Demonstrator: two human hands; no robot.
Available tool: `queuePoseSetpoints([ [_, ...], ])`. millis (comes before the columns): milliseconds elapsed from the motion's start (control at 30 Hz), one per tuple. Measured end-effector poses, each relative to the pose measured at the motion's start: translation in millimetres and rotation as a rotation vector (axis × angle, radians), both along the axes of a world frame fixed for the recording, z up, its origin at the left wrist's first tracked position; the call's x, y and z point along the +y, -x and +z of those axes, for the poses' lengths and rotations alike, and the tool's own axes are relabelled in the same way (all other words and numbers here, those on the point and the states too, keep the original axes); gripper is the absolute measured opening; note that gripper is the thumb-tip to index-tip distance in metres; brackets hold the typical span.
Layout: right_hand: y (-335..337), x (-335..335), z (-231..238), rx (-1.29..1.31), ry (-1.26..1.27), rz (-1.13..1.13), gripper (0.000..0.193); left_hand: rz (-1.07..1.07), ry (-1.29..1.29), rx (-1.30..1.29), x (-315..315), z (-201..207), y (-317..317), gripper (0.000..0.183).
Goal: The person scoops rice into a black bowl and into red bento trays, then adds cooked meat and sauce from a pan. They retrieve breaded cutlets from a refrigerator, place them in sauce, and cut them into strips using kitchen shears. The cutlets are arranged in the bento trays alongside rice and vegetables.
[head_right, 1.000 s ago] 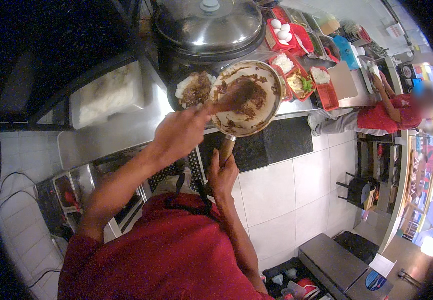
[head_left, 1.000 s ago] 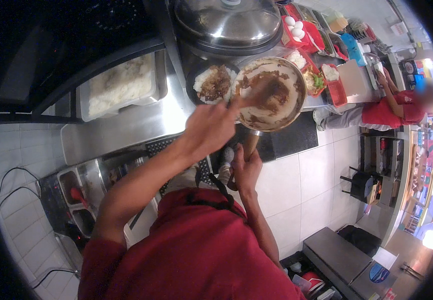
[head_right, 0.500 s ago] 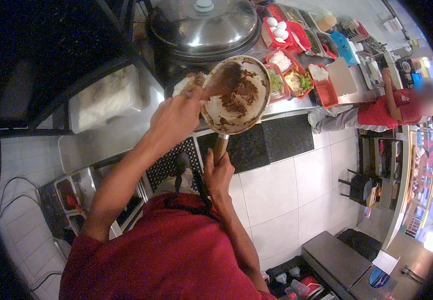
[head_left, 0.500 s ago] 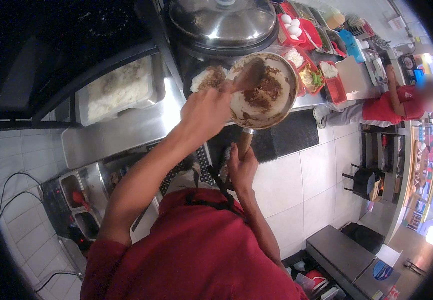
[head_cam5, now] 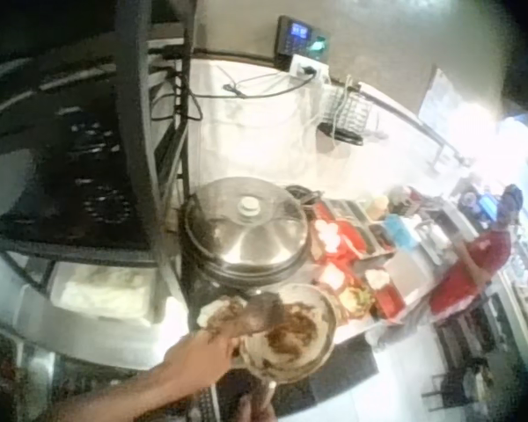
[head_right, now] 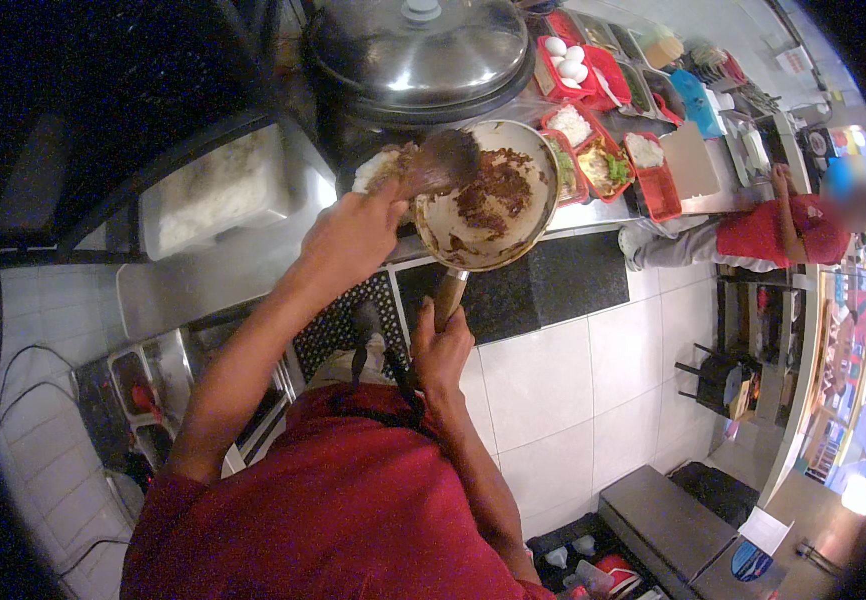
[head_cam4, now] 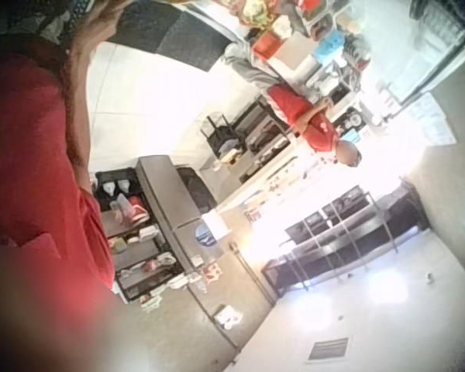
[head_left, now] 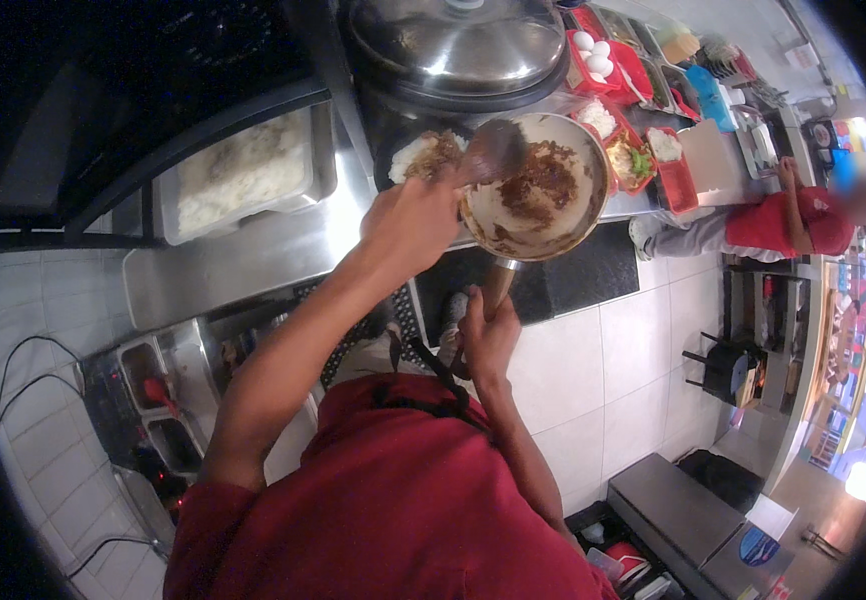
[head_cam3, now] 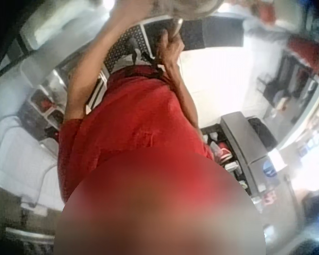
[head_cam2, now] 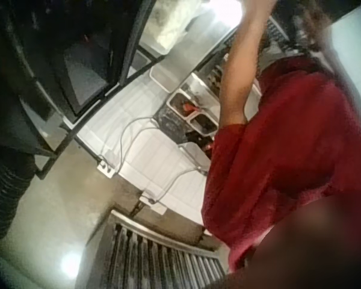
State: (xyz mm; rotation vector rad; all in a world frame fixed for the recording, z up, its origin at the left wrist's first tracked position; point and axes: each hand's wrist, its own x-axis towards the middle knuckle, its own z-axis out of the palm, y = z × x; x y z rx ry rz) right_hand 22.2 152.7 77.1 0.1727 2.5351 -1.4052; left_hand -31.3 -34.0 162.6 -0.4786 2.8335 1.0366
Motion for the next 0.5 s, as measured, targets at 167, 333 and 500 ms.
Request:
queuePoseSetpoints([
  [167, 0, -4, 3, 0.09, -0.017, 0.041, 0.028, -0.019, 0.048, 0.025, -2, -2, 6, 0.029],
  [333, 4, -5, 4, 0.047, 0.021, 0.003, 0.027, -0.011, -0.003, -0.063, -2, -5, -21, 0.029],
  [500, 2, -4, 4, 0.147, 0.049, 0.095, 0.027, -0.158, -0.189, 0.395, 44, -16, -18, 0.029],
])
